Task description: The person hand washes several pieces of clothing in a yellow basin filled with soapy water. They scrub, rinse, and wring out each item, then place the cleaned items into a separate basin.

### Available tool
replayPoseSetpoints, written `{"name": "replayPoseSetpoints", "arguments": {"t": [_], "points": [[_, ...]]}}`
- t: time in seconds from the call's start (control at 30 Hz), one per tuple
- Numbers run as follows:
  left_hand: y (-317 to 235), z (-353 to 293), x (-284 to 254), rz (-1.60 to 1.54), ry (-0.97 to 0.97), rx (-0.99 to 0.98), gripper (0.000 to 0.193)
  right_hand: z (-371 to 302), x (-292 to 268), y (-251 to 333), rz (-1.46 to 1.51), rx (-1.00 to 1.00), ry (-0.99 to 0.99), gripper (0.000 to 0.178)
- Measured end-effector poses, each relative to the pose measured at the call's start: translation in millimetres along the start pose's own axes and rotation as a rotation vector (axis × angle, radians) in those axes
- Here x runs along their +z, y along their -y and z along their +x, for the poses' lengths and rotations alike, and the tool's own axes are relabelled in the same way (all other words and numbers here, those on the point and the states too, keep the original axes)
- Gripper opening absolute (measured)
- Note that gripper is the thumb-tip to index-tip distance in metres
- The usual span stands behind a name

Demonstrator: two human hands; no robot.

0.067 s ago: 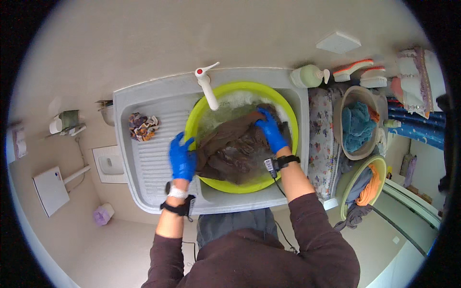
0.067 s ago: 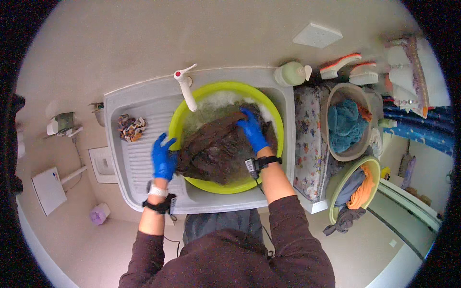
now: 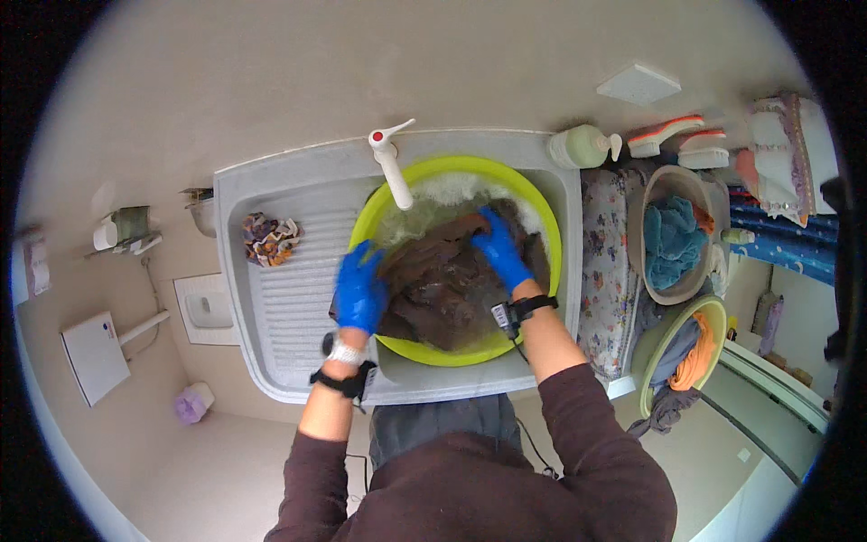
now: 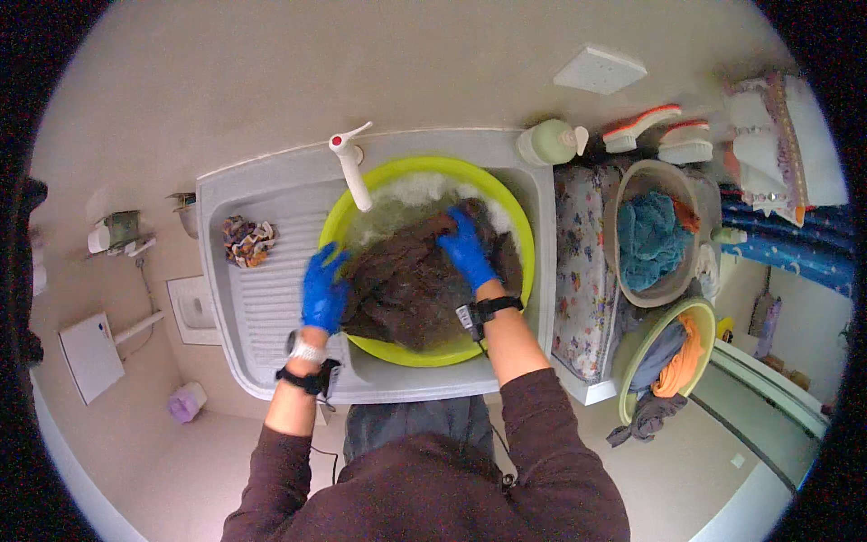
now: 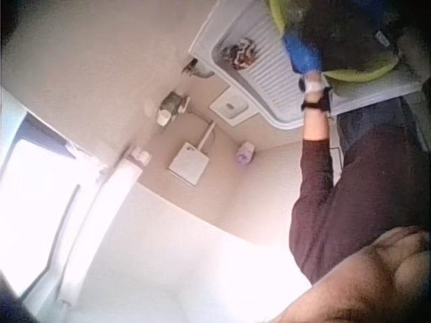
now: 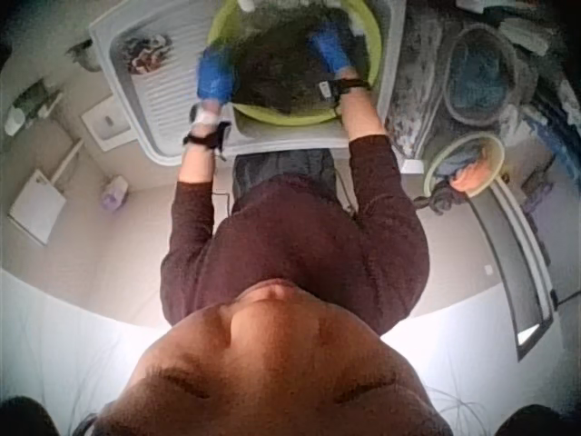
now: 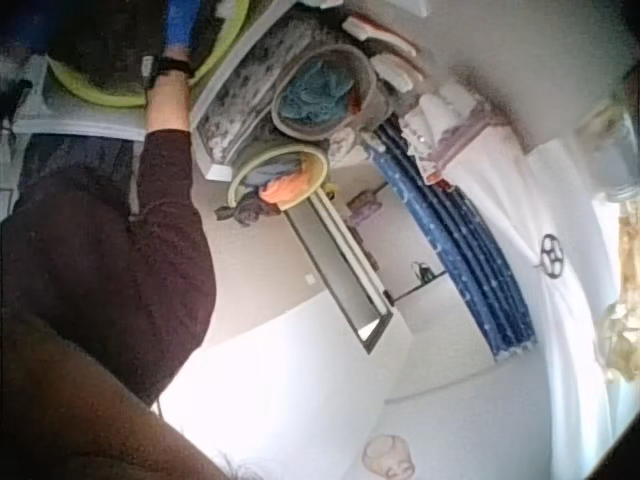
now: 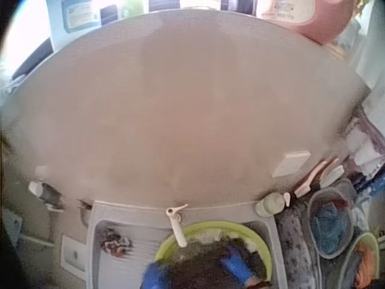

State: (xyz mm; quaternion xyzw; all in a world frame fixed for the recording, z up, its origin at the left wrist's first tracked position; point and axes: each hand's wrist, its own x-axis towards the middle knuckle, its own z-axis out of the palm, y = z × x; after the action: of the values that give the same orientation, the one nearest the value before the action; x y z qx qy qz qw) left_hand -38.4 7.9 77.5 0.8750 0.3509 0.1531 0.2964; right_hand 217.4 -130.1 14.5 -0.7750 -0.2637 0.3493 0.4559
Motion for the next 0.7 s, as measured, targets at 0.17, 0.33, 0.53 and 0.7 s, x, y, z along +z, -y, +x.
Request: {"name": "replayPoseSetpoints", "arguments": {"t": [0.17,0.33,0.53,0.7], "points": [[0.6,24.9,87.3,-0.079,0.365,-0.384,0.047,4.3,10.0,-10.6,-0.618,0.167,0.4,0.061],[3.1,29.0,82.3,-0.491,0.487,-0.651,0.055,-4.9,-7.9,3.5,0.26,0.342,0.115,0.068],[-26.0,28.8,75.5,-2.276,0.106,-0.877,0.045,-69.1,46.0,40.1,0.25,-0.279,0.233,0.057],[-41.3,20.2,105.4,-2.149,0.062,-1.08,0.038,-83.7,66.1,74.8,-0.014,-0.281,0.062,0.036]]}}
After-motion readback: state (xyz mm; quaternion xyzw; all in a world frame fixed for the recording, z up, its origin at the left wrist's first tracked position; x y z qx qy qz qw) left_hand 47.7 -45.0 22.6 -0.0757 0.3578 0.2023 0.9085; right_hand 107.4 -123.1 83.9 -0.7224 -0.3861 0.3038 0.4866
